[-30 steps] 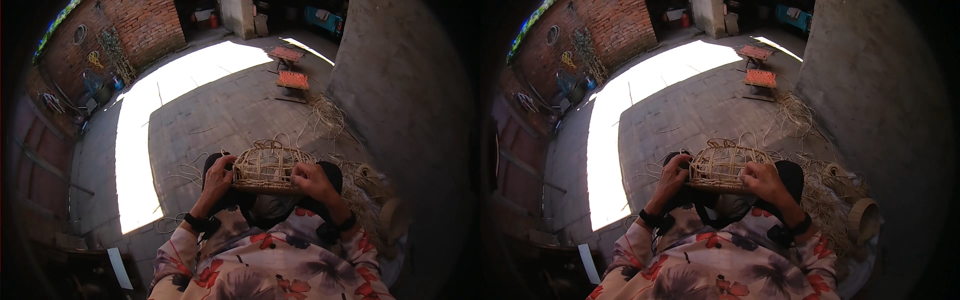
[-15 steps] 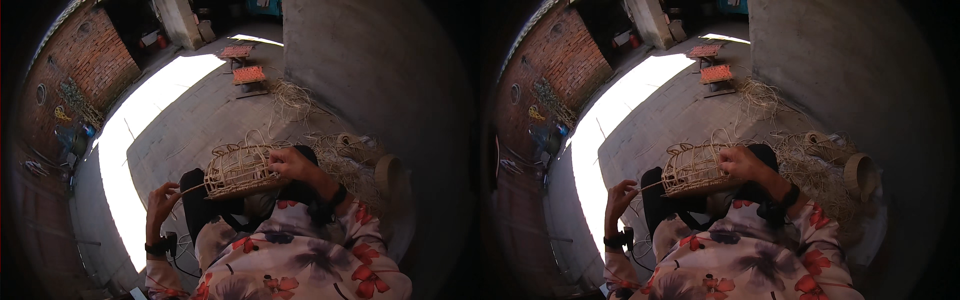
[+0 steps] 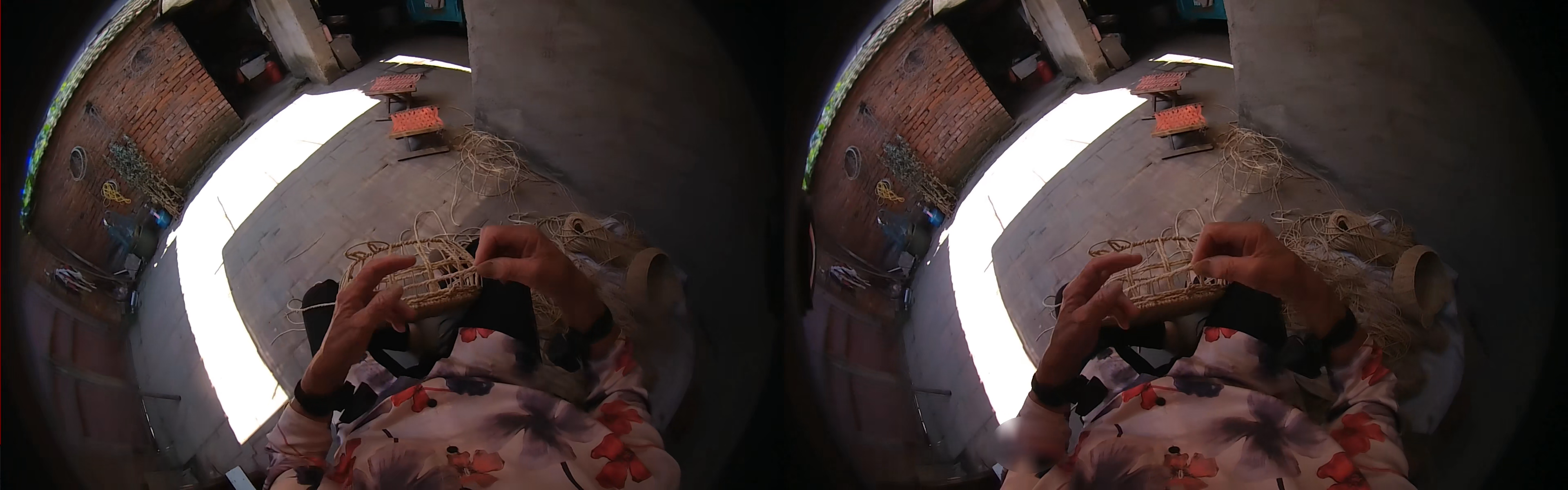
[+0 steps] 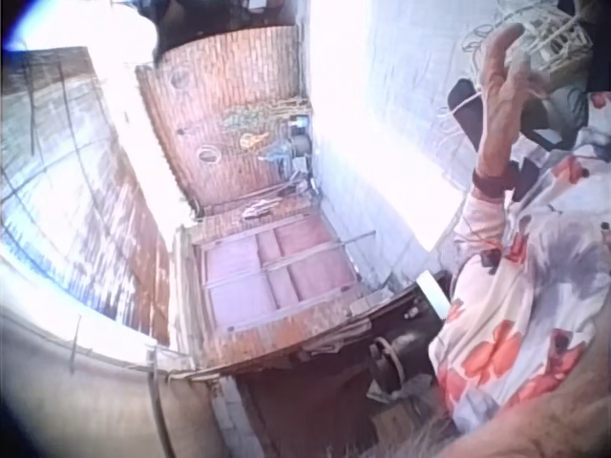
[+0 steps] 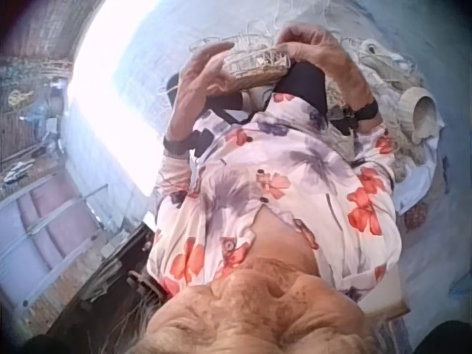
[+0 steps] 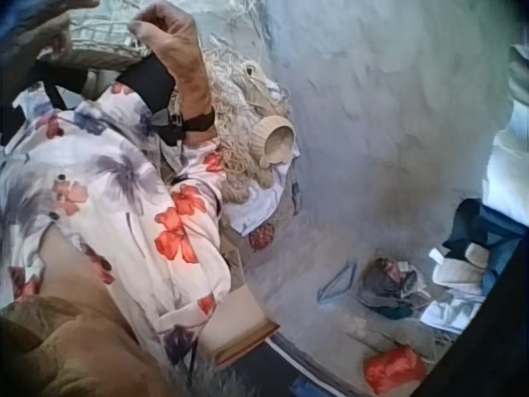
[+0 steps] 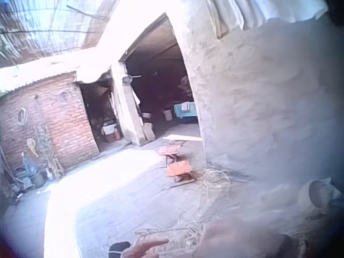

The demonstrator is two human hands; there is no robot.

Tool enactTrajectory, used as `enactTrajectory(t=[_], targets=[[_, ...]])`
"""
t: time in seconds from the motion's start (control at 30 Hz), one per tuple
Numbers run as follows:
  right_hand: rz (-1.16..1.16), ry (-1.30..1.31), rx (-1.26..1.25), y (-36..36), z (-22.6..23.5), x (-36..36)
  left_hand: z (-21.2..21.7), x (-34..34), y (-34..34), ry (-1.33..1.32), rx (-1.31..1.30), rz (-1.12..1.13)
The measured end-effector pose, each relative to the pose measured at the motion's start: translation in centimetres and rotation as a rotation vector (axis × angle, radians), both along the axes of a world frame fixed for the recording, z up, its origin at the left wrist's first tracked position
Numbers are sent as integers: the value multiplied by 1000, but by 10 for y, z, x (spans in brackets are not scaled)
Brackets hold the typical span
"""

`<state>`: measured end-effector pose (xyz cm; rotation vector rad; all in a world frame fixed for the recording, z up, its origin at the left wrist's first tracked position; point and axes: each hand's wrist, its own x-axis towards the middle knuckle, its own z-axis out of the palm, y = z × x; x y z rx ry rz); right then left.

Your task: The recorder is weaving a basket from thin straw or bamboo strips.

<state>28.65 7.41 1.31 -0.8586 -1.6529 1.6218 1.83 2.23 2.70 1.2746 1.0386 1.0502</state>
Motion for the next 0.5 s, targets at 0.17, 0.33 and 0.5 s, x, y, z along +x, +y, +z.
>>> enactTrajectory(t=[0.17,0.33,0.5], targets=[[123,200,143,-1,4,-40,-13,-18,-4,-15,-23,5],[-8,170,31,5,-24,-40,-32,-51,-9,506,316,236],[-40,51,-73,4,-41,-41,-64,-50,-6,885,618,291]])
